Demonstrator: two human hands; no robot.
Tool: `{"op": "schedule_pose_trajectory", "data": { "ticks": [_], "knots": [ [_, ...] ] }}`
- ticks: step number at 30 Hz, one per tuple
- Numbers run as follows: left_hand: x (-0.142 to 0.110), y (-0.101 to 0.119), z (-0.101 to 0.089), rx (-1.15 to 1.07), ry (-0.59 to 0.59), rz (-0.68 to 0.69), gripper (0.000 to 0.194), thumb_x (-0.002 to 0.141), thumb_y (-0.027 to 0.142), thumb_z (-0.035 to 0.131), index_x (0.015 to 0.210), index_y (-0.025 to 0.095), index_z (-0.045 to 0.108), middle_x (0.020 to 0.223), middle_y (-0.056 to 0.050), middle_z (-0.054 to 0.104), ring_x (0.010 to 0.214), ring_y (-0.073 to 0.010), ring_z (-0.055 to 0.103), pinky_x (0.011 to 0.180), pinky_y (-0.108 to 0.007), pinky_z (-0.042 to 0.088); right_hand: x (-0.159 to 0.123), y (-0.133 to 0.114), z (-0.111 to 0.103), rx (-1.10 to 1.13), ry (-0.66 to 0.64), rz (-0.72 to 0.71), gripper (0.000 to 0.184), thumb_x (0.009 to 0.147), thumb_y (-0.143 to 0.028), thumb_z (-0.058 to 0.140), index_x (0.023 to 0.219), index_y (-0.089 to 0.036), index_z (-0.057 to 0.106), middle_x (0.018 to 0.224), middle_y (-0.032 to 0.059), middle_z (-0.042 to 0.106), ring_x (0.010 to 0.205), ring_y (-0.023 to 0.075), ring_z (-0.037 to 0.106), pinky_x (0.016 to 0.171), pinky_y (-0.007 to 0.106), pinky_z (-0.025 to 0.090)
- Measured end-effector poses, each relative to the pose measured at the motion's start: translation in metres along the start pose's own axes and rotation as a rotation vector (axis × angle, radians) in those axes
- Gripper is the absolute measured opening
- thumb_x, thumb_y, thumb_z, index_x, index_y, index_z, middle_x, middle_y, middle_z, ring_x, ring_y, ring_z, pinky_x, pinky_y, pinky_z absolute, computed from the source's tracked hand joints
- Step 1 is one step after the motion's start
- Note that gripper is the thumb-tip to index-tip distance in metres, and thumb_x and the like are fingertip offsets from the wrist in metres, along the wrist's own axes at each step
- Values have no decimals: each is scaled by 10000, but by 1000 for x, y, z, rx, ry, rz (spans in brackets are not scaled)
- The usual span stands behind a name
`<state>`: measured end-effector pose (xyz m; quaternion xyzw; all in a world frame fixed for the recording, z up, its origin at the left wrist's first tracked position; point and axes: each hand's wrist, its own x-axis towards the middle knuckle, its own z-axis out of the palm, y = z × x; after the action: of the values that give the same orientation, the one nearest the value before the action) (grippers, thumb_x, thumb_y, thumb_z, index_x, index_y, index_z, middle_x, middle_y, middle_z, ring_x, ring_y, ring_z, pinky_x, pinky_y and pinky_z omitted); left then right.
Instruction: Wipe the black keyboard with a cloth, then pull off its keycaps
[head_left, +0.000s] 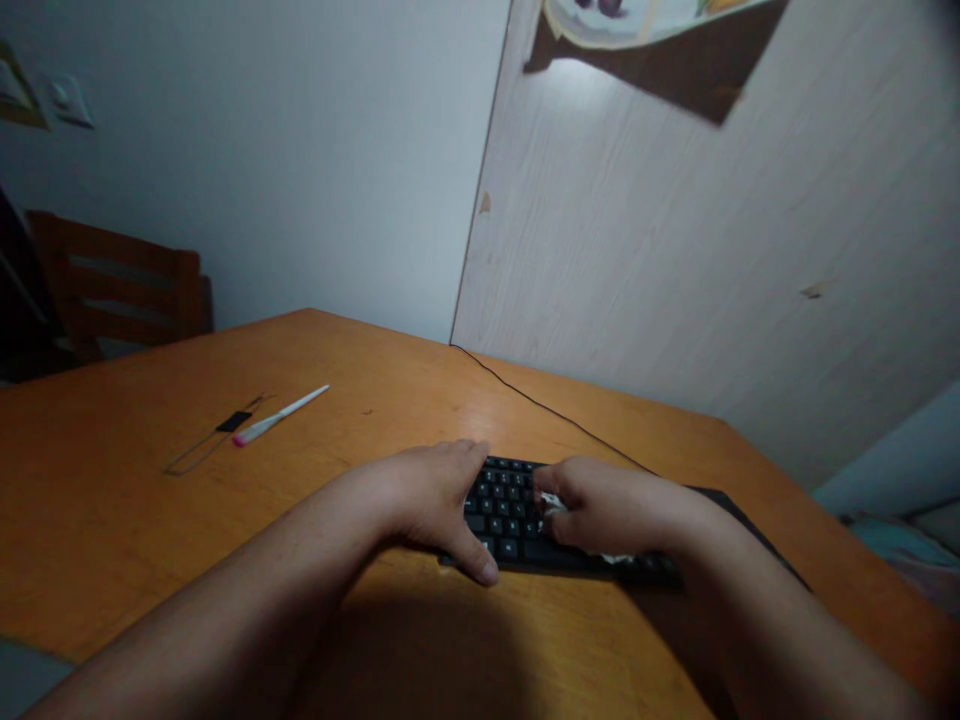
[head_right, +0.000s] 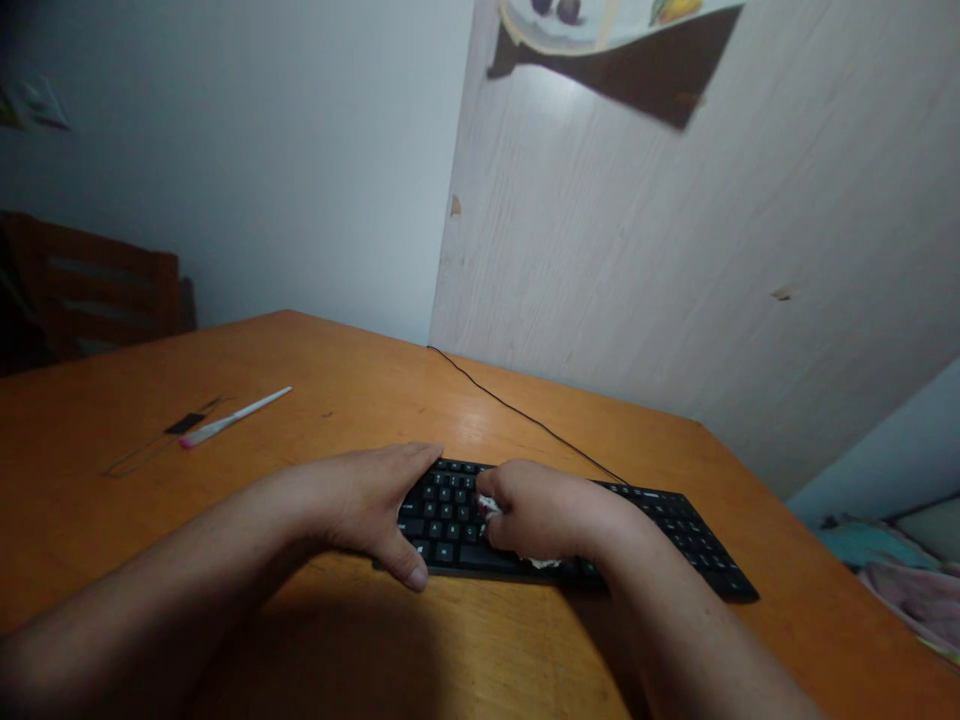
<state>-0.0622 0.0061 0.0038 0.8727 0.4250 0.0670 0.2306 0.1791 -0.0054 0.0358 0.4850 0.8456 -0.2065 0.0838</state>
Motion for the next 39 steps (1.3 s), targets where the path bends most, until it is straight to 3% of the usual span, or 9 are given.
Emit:
{"op": "schedule_pose_trajectory", "data": {
  "ticks": [8,14,22,29,35,39],
  "knots": [
    [2,-2,2,-109,22,-24,920,365,655,813,1132,216,557,1065,-60,628,933,-268,610,781,-316,463,2,-8,3,53,106,-83,134,765,-184,540,881,-231,589,762,-15,659,631,129,567,511,209,350],
    [2,-4,2,-72,7,-10,925,379,687,801,1134,214,554,1076,-66,621,938,-274,606,774,-324,466,9,-18,11,-35,154,-78,90,752,-161,536,816,-213,571,701,-8,629,563,117,511,479,224,300],
    [2,-2,0,-74,-5,-3,943,381,692,801,1154,213,550,1088,-75,616,945,-276,602,785,-332,472,4,3,-2,88,256,-19,108,787,-187,543,882,-211,588,738,0,639,647,142,559,522,231,340],
    [4,-6,2,-70,1,24,968,373,698,792,1181,222,554,1104,-71,620,973,-278,602,818,-334,462,16,-4,8,48,170,-14,132,722,-126,535,819,-204,579,714,-4,635,607,130,546,511,231,318],
    [2,-1,-1,-46,-16,-29,957,372,703,789,1163,217,553,1095,-75,619,952,-282,604,783,-340,472,16,8,5,37,283,5,97,756,-163,549,836,-203,586,743,9,636,641,142,544,531,240,315],
    [2,-1,-2,-20,-22,-32,966,371,728,779,1156,216,546,1090,-77,610,937,-278,605,775,-339,481,21,5,8,24,336,-69,77,757,-154,550,816,-201,566,759,3,625,677,141,538,570,240,324]
  ]
}}
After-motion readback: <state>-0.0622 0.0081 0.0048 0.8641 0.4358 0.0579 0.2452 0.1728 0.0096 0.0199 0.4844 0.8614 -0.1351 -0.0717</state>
